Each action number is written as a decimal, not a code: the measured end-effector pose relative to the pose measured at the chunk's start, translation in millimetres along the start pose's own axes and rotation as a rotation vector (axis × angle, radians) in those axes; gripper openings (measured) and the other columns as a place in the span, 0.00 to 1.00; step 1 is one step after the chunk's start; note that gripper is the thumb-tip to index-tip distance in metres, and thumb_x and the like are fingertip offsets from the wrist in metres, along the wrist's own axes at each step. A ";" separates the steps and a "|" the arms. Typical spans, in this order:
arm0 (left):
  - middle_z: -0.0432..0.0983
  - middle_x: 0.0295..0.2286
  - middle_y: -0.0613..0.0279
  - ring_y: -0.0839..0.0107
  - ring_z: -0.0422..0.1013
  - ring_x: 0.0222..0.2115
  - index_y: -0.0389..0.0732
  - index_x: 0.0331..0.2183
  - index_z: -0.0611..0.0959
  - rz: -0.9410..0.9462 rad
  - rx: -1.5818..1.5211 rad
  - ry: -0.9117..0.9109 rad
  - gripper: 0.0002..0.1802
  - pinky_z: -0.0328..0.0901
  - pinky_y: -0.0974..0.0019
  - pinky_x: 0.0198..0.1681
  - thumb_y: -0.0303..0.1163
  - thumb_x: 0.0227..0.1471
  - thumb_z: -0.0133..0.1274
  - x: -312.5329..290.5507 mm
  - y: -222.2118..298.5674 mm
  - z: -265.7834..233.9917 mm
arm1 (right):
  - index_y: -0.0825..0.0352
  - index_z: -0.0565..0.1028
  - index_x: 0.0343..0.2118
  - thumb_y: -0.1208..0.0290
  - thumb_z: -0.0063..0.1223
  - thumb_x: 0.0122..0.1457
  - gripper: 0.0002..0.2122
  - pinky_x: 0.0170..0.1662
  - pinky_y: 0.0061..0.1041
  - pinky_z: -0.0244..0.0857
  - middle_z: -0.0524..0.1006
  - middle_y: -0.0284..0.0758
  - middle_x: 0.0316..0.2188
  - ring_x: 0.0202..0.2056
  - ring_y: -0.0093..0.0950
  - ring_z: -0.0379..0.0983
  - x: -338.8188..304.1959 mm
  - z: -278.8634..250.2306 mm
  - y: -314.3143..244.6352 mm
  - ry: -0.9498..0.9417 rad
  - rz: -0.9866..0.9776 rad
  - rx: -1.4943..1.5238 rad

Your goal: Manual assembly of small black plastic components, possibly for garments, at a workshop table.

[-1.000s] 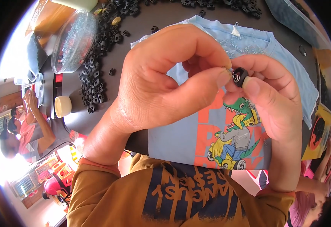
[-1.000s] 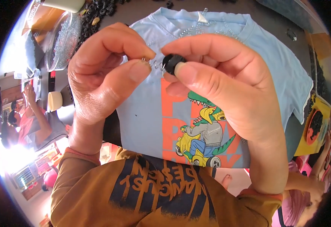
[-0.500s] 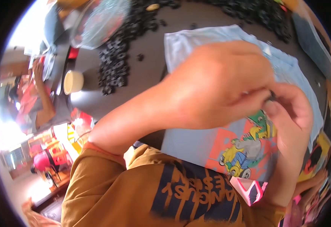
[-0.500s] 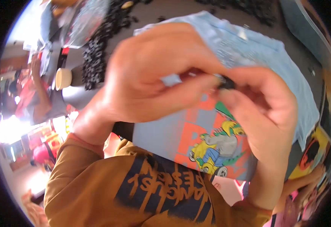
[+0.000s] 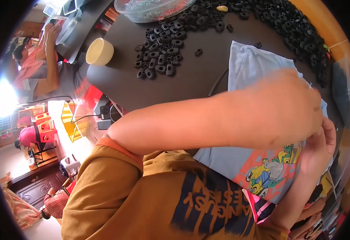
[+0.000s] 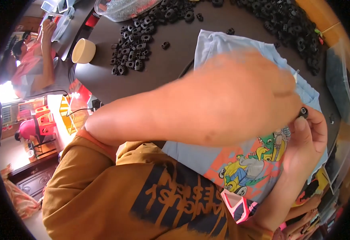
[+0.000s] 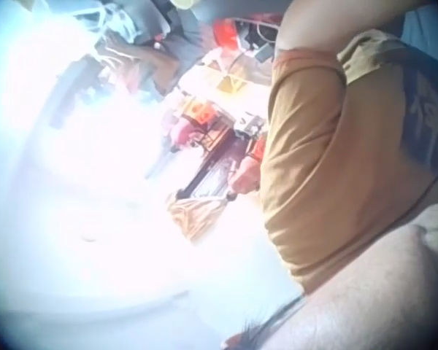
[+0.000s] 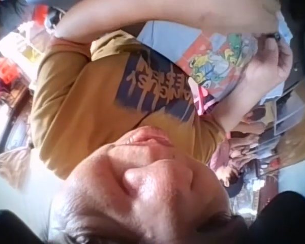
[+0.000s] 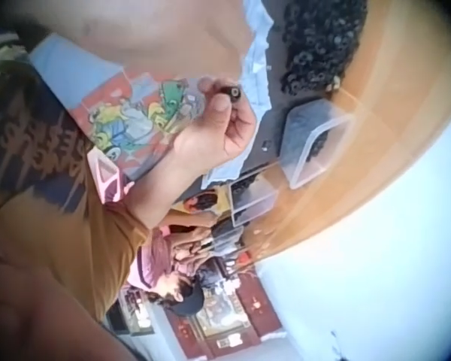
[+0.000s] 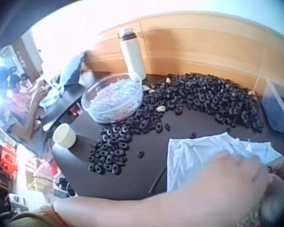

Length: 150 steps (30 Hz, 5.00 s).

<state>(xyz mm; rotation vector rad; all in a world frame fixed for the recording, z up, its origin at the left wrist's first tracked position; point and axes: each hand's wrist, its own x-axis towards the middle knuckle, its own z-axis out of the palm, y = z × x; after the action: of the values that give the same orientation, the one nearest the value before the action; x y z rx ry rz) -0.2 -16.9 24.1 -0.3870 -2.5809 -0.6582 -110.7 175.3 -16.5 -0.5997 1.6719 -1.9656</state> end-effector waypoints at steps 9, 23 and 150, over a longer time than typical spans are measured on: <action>0.69 0.24 0.53 0.55 0.69 0.30 0.36 0.22 0.75 -0.463 0.495 0.045 0.07 0.64 0.56 0.33 0.30 0.44 0.51 -75.7 -50.5 -54.4 | 0.73 0.72 0.38 0.78 0.52 0.52 0.10 0.39 0.27 0.69 0.76 0.39 0.32 0.32 0.27 0.73 -9.4 16.6 -13.9 -0.077 -0.037 -0.008; 0.73 0.28 0.68 0.83 0.65 0.28 0.35 0.35 0.77 -0.586 -0.292 -0.019 0.07 0.61 0.78 0.30 0.26 0.54 0.47 -38.6 -14.2 -38.5 | 0.73 0.73 0.37 0.79 0.54 0.53 0.09 0.37 0.18 0.67 0.77 0.35 0.31 0.31 0.20 0.73 -17.1 29.6 -15.1 -0.170 -0.002 0.066; 0.72 0.25 0.64 0.82 0.65 0.20 0.32 0.32 0.78 -0.704 -1.279 0.022 0.08 0.59 0.79 0.24 0.27 0.48 0.55 -7.9 15.1 -3.5 | 0.73 0.74 0.37 0.73 0.53 0.56 0.10 0.45 0.23 0.66 0.77 0.37 0.34 0.35 0.23 0.74 -39.8 41.9 -21.7 -0.054 0.160 0.333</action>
<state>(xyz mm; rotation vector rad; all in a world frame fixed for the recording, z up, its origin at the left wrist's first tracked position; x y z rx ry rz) 13.5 -7.2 28.9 0.2114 -1.8648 -2.4759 -55.5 170.4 10.7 -0.3778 1.2781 -2.0293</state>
